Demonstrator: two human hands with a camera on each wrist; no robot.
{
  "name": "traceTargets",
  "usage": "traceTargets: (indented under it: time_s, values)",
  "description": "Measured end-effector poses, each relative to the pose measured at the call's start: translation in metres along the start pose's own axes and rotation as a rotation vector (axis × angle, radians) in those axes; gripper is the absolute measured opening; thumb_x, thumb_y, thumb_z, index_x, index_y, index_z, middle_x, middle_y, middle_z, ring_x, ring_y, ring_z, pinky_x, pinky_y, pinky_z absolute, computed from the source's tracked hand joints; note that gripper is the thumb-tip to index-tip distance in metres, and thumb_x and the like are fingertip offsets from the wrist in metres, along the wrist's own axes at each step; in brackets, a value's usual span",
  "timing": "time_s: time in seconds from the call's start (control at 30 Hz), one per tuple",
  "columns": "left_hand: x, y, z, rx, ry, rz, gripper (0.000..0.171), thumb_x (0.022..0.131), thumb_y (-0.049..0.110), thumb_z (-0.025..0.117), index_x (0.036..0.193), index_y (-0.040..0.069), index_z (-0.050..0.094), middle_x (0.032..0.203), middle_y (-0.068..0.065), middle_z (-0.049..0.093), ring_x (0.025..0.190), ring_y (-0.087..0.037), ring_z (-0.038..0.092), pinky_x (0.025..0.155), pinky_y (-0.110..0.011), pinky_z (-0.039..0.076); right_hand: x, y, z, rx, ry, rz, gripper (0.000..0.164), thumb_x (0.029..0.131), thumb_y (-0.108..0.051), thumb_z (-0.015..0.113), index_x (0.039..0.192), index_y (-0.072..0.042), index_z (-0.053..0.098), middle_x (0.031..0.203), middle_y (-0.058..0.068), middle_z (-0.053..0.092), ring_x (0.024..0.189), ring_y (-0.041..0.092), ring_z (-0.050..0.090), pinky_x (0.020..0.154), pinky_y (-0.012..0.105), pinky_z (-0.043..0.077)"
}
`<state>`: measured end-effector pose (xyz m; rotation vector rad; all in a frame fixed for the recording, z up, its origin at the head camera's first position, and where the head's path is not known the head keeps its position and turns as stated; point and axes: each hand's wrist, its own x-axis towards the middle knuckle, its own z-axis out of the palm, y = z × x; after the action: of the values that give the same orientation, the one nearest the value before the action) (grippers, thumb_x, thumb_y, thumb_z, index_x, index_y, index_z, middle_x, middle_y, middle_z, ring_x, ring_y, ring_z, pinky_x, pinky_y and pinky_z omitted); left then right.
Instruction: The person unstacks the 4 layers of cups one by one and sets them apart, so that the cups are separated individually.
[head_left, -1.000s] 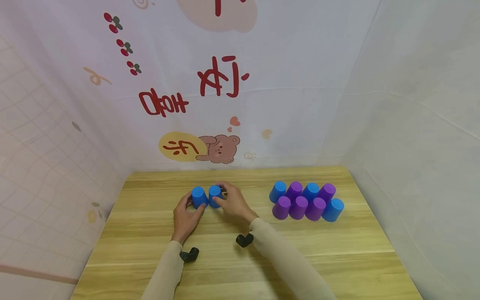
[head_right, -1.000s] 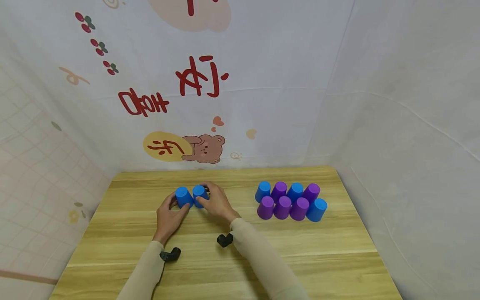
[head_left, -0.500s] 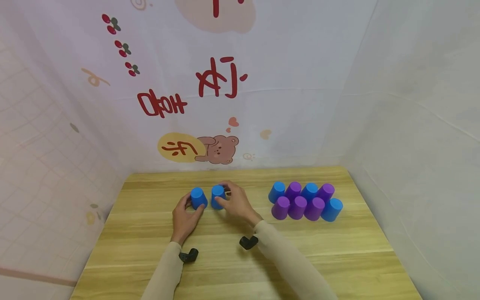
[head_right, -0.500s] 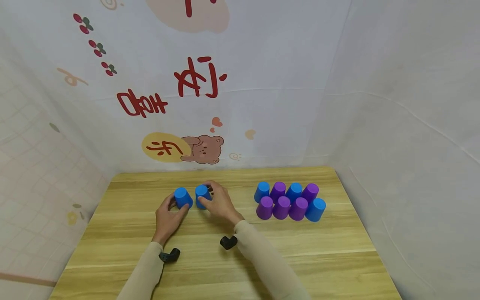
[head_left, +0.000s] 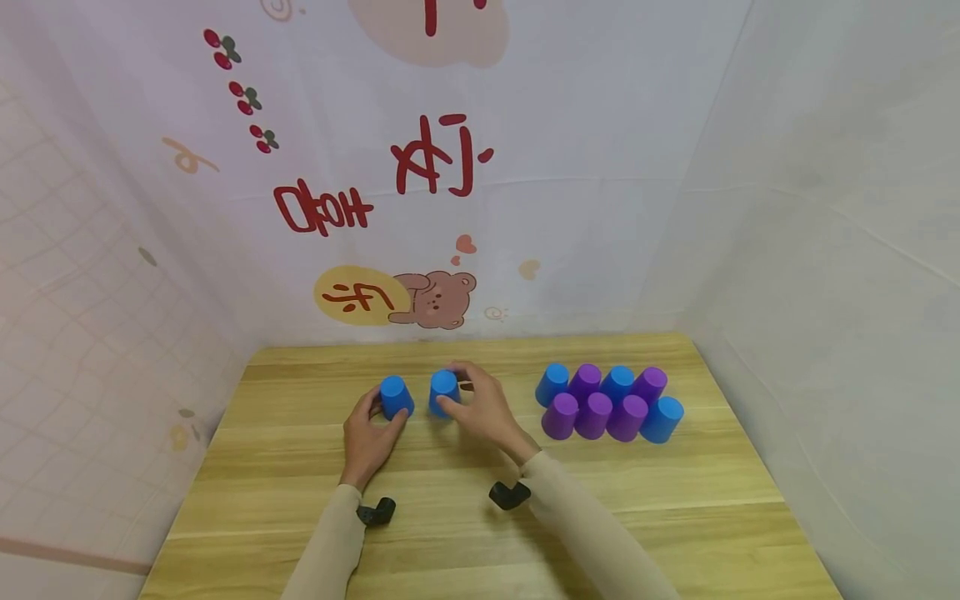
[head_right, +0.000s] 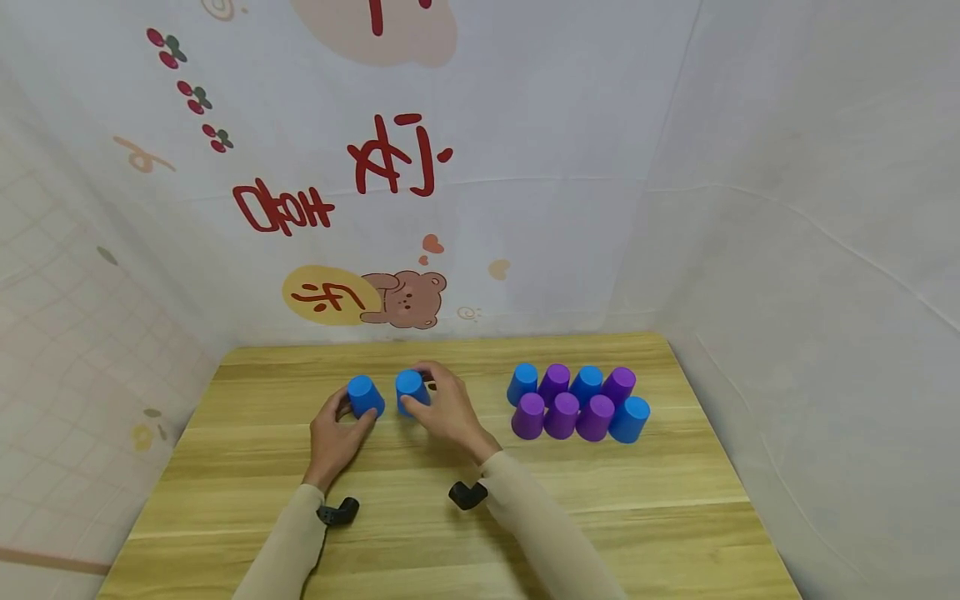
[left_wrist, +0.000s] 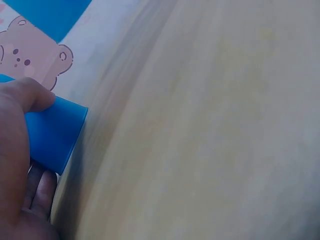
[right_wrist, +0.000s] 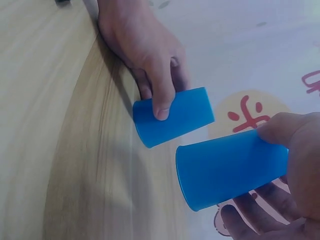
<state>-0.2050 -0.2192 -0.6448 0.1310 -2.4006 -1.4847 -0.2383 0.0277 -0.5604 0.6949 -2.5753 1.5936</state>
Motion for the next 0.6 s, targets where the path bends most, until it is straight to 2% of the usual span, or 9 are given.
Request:
traceTargets:
  time_s: [0.27,0.6]
  values:
    - [0.0,-0.001,-0.001,-0.008,-0.01,-0.006,0.071,0.097,0.012,0.089,0.16,0.0,0.058,0.154,-0.026,0.068,0.139,-0.044,0.072,0.122,-0.061,0.057,-0.017,-0.005,-0.013,0.065,0.038,-0.008,0.05,0.1,-0.015,0.085,0.145,-0.003,0.066,0.142,0.017,0.075,0.134,0.039,0.073,0.114,0.064,0.063]
    - [0.0,-0.001,-0.001,0.006,0.007,0.007,0.07,0.096,0.012,0.09,0.158,0.0,0.06,0.151,-0.025,0.071,0.135,-0.043,0.074,0.119,-0.06,0.059,-0.042,-0.001,-0.032,0.072,0.084,-0.017,0.049,0.096,-0.013,0.089,0.141,-0.01,0.07,0.14,0.012,0.076,0.132,0.035,0.074,0.112,0.062,0.064]
